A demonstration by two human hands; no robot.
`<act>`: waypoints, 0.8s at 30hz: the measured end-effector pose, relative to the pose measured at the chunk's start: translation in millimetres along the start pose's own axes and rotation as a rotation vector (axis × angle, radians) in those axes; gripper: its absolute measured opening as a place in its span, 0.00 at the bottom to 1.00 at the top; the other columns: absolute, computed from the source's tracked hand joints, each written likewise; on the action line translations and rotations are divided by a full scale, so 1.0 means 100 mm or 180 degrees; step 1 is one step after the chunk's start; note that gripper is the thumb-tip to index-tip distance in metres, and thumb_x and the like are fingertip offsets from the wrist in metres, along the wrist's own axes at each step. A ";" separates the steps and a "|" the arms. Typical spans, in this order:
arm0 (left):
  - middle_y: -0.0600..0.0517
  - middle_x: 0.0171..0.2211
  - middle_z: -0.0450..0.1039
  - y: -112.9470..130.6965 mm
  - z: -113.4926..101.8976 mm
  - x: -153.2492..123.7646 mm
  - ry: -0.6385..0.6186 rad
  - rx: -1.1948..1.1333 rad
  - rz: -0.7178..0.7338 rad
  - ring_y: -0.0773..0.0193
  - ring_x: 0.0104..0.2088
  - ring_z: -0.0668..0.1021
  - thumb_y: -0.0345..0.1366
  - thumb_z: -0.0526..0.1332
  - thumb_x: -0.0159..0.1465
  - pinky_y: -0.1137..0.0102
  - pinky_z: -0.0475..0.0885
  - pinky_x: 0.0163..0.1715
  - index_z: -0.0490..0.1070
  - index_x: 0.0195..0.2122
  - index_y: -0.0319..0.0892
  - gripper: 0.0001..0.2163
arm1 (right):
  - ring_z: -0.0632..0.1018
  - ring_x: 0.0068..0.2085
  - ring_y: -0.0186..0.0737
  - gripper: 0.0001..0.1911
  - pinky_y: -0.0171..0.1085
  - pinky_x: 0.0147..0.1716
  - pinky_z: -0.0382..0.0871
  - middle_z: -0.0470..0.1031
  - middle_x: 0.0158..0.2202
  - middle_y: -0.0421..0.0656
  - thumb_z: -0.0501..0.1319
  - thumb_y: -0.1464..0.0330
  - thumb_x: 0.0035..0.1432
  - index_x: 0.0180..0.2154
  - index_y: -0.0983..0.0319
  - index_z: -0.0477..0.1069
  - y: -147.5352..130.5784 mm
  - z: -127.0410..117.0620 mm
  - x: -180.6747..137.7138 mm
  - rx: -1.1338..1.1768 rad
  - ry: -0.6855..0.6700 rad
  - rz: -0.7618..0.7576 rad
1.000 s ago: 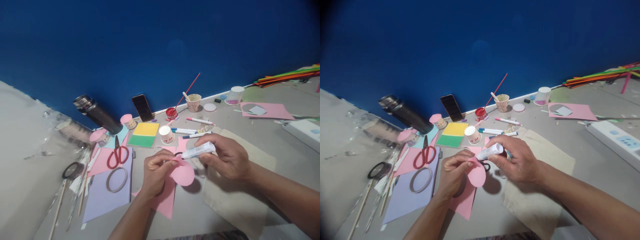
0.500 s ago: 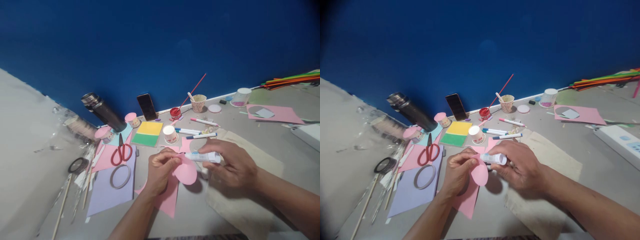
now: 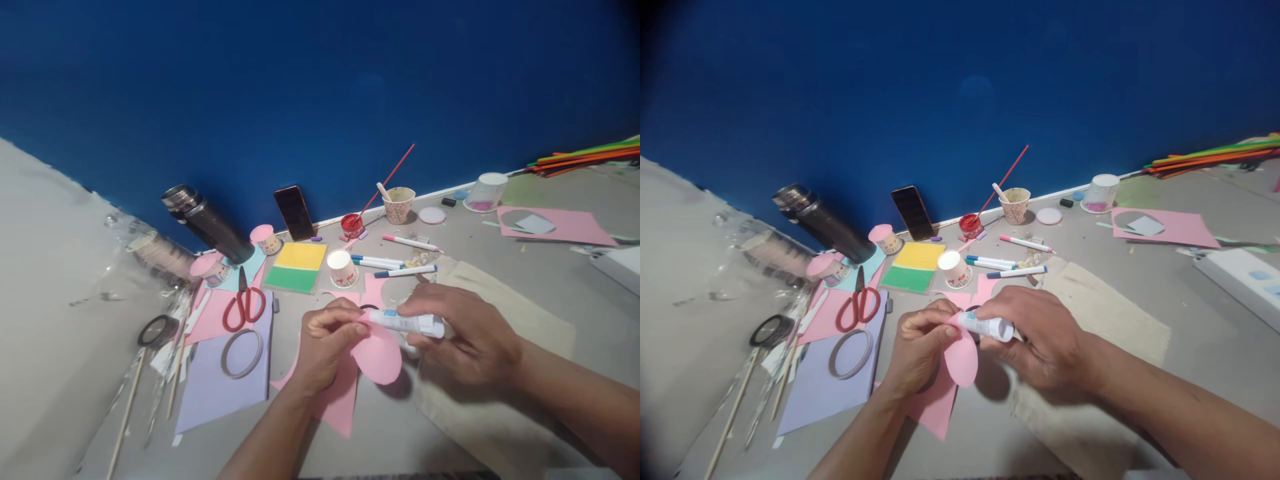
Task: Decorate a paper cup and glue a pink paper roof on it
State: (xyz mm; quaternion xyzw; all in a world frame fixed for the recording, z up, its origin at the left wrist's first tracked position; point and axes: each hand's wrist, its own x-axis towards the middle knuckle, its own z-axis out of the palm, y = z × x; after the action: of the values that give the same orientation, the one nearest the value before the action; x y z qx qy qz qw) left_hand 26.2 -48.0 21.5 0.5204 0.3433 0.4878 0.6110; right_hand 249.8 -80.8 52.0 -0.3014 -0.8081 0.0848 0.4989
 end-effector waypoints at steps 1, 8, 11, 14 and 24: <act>0.50 0.27 0.76 0.00 0.01 0.00 -0.0002 -0.0039 -0.0035 0.63 0.32 0.76 0.36 0.79 0.53 0.68 0.71 0.34 0.87 0.29 0.47 0.04 | 0.78 0.29 0.40 0.08 0.37 0.30 0.70 0.80 0.32 0.42 0.56 0.65 0.74 0.49 0.58 0.72 0.00 0.01 0.00 -0.0034 -0.0044 -0.0004; 0.51 0.28 0.71 0.01 0.05 -0.03 0.0013 -0.0153 -0.0284 0.65 0.32 0.73 0.38 0.80 0.51 0.69 0.69 0.33 0.88 0.32 0.46 0.08 | 0.74 0.28 0.41 0.09 0.39 0.30 0.66 0.78 0.28 0.41 0.54 0.68 0.72 0.44 0.58 0.74 0.01 0.05 -0.02 -0.0432 -0.0231 -0.0107; 0.52 0.28 0.70 0.00 0.03 -0.03 -0.0060 -0.0120 -0.0286 0.66 0.32 0.72 0.38 0.79 0.53 0.69 0.68 0.33 0.88 0.33 0.46 0.08 | 0.73 0.27 0.42 0.09 0.39 0.29 0.64 0.77 0.28 0.42 0.54 0.69 0.72 0.43 0.59 0.73 0.00 0.08 -0.02 -0.0711 -0.0133 -0.0193; 0.51 0.29 0.71 -0.01 0.00 -0.02 -0.0194 0.0029 -0.0253 0.66 0.33 0.72 0.37 0.77 0.56 0.69 0.68 0.34 0.88 0.36 0.46 0.07 | 0.74 0.29 0.42 0.09 0.40 0.29 0.63 0.78 0.29 0.44 0.54 0.69 0.73 0.45 0.62 0.73 0.00 0.10 -0.02 -0.0951 -0.0063 -0.0332; 0.53 0.31 0.72 -0.01 -0.06 -0.03 -0.0126 0.0001 -0.0392 0.68 0.33 0.73 0.37 0.78 0.56 0.72 0.67 0.33 0.86 0.31 0.44 0.05 | 0.80 0.32 0.41 0.06 0.39 0.33 0.70 0.83 0.35 0.44 0.61 0.66 0.70 0.45 0.58 0.75 0.13 0.04 -0.05 -0.0412 0.0542 0.0839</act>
State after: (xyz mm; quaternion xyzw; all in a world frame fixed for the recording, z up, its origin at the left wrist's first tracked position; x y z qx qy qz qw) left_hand 20.4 -49.5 18.8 0.5080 0.3627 0.4388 0.6464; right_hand 252.9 -72.1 40.6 -0.4424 -0.7201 0.0713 0.5297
